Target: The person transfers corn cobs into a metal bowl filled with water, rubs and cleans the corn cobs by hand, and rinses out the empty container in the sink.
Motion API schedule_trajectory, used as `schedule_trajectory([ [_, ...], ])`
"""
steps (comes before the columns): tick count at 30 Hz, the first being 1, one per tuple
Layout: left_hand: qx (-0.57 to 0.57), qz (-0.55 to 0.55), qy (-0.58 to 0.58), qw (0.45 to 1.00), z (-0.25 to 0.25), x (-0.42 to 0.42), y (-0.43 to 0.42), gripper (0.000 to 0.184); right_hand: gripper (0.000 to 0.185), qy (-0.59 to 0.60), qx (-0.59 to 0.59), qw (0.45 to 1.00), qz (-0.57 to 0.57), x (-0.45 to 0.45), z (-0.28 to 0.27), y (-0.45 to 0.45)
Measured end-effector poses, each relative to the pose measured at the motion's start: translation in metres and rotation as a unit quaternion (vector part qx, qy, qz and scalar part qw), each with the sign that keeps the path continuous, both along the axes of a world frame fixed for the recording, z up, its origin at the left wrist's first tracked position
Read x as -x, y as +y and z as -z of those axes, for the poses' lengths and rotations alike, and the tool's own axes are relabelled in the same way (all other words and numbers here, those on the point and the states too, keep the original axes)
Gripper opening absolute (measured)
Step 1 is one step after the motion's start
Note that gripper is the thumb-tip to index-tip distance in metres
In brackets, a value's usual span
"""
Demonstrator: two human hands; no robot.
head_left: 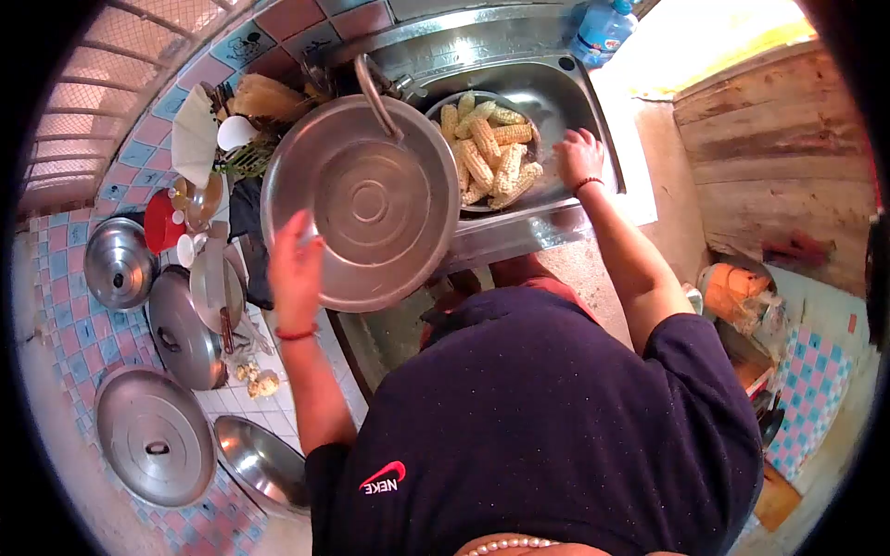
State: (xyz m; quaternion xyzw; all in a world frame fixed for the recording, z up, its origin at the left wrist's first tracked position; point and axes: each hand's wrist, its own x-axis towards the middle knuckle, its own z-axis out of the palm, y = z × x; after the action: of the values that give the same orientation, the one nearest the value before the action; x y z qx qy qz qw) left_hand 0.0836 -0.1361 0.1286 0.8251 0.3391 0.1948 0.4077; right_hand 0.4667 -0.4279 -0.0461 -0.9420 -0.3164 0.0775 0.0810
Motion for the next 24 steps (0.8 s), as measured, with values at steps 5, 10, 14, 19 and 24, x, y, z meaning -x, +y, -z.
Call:
schedule_trajectory([
  [5,0.183,0.194,-0.018,0.964,0.018,-0.135,-0.134,0.042,0.034,0.034,-0.103,0.984,-0.14,-0.043,0.039,0.027],
  [10,0.082,0.058,0.057,0.993,0.169,-0.221,-0.169,0.058,0.038,0.166,-0.158,0.963,-0.144,-0.05,0.069,0.039],
  [14,-0.041,-0.14,0.117,0.982,0.252,-0.25,-0.121,0.055,0.042,0.137,-0.201,0.957,-0.157,-0.056,0.072,0.049],
  [19,-0.171,-0.249,0.23,0.925,0.289,-0.28,-0.084,0.048,0.042,0.116,-0.237,0.942,-0.205,-0.076,0.064,0.074],
  [24,-0.081,-0.236,0.324,0.913,0.259,-0.295,-0.079,0.045,0.042,0.136,-0.218,0.943,-0.21,-0.094,0.075,0.101],
])
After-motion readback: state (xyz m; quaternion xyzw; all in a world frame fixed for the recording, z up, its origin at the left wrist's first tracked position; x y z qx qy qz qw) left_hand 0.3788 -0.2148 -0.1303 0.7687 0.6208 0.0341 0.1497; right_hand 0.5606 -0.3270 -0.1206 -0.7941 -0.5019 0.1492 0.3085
